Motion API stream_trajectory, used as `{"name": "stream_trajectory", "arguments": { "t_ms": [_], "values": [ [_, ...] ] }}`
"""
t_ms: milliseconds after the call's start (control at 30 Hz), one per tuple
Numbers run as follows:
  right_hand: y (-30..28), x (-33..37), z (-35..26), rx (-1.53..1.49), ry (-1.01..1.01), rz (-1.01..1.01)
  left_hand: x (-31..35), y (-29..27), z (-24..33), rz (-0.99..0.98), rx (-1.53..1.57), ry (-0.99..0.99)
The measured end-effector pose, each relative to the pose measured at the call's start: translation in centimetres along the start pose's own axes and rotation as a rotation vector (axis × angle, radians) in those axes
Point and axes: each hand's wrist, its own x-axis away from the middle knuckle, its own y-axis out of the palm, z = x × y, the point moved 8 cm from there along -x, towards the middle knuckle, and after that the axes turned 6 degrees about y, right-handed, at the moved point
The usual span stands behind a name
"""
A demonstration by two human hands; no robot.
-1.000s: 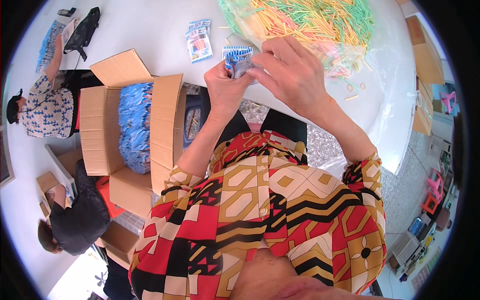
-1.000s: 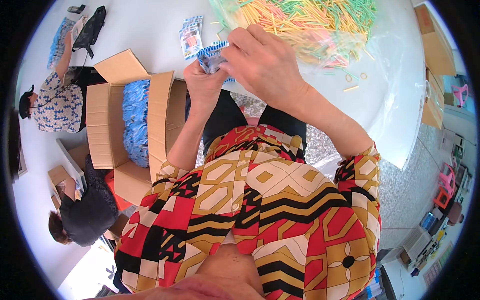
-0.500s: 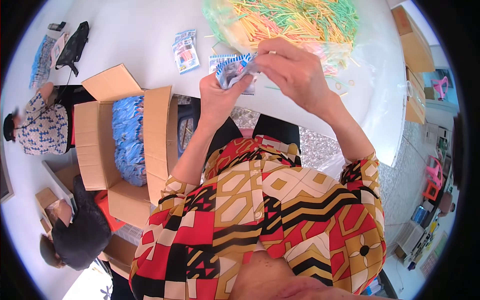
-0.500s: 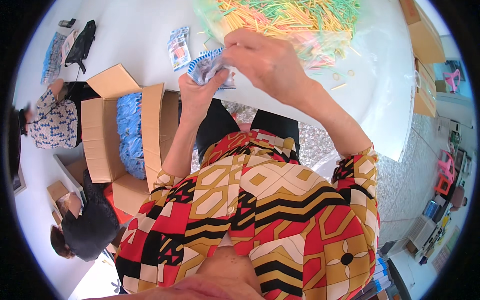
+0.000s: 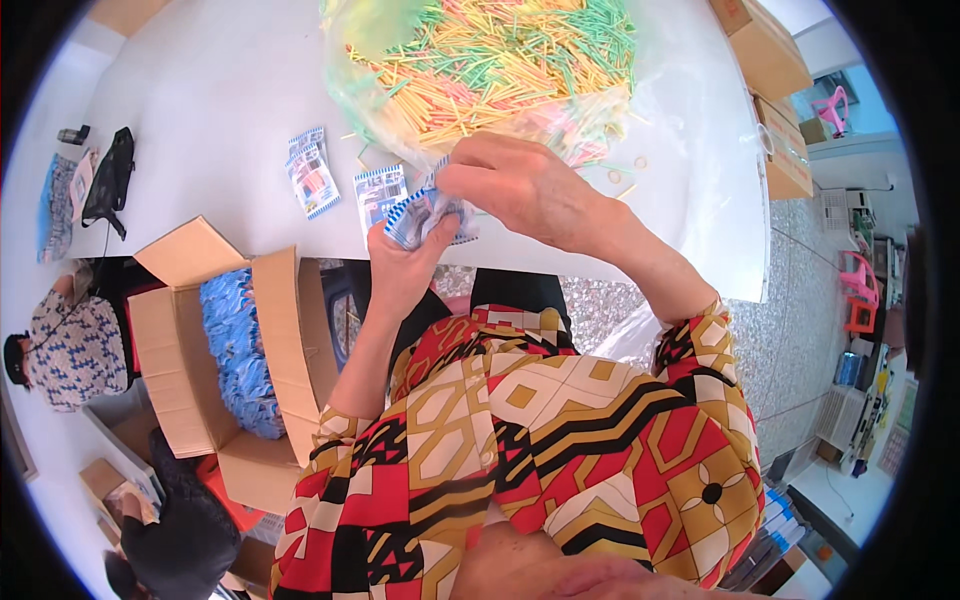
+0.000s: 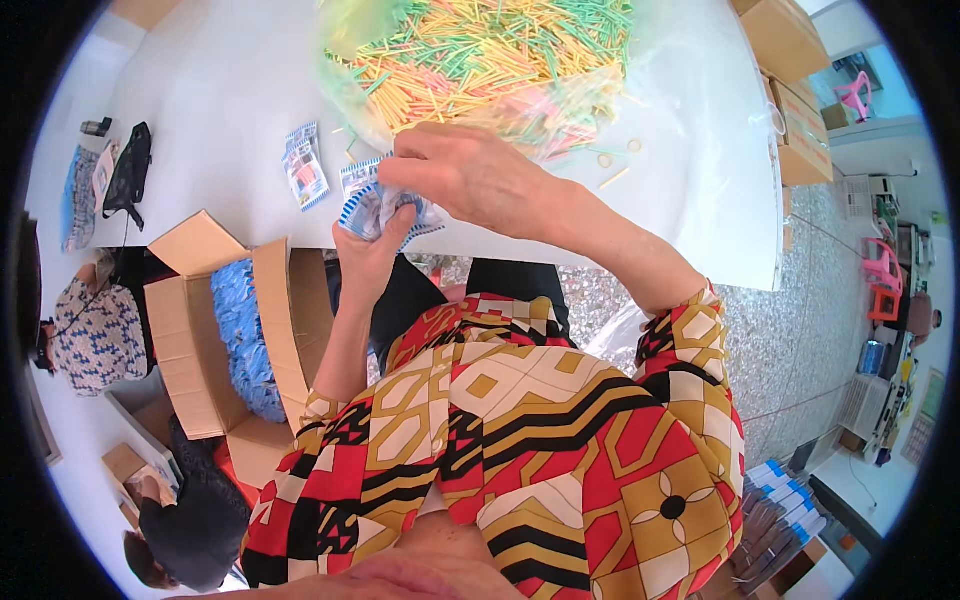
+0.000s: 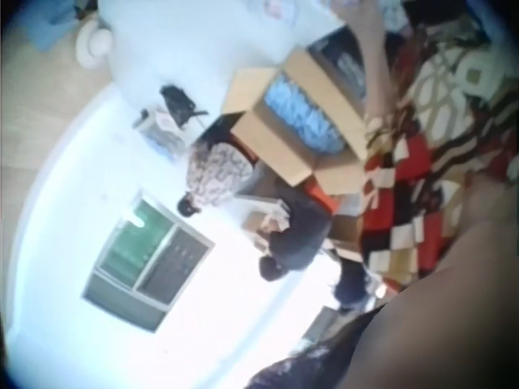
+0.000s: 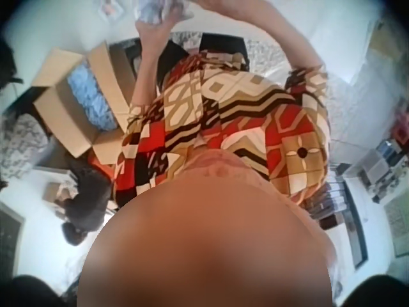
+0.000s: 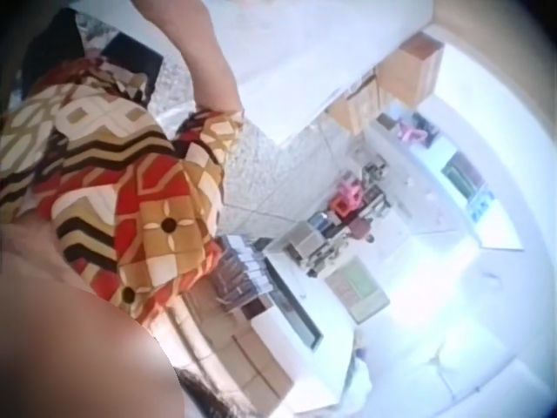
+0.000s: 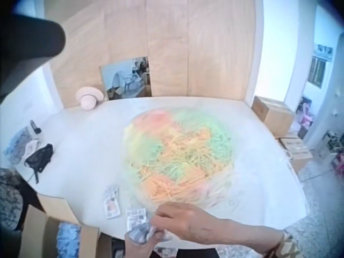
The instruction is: Packing colored shredded paper into small plastic bags and placing them into a cardboard box.
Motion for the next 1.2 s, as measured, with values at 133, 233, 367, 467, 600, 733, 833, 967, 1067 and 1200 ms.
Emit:
{"name": "stream_trajectory", "arguments": {
  "t_ms": [133, 233, 367, 467, 600, 733, 833, 967, 1067, 1200],
  "values": [
    [-0.5, 0.3, 1.4, -0.221, 0.033, 0.005, -0.4, 0.2, -0.8, 0.002, 0.08, -0.005],
    [-2.3, 1.0, 8.3, -0.441, 0.447, 0.151, -0.6, -0.4, -1.5, 0.055, 0.096, -0.002],
    [-4.7, 4.5, 17.2, -0.191, 0.542, 0.393, -0.8, -0.1, -1.8, 0.056, 0.127, 0.01],
    [-3.8, 5.3, 18.9, 0.162, 0.614, 0.224, -0.8, -0.4, -2.1, 0.052, 0.131, 0.002],
    [-2.5, 6.1, 19.6, 0.397, 0.576, 0.098, -0.6, -0.1, -2.1, 0.025, 0.113, -0.008],
    [-2.5, 6.5, 19.7, 0.433, 0.654, 0.033, -0.6, 0.2, -2.0, 0.036, 0.144, 0.0],
    [-2.4, 6.8, 19.4, 0.367, 0.659, 0.007, -0.5, 0.2, -2.3, 0.031, 0.158, -0.021],
    [-3.0, 6.6, 19.2, 0.362, 0.694, 0.036, -0.5, 0.3, -2.3, 0.017, 0.131, -0.016],
    [-2.1, 6.5, 19.7, 0.35, 0.768, -0.097, -0.6, 0.5, -2.6, 0.006, 0.155, -0.04],
    [-1.6, 5.6, 18.9, 0.375, 0.702, -0.078, -0.5, 0.7, -2.6, 0.009, 0.166, -0.06]
  ]
}}
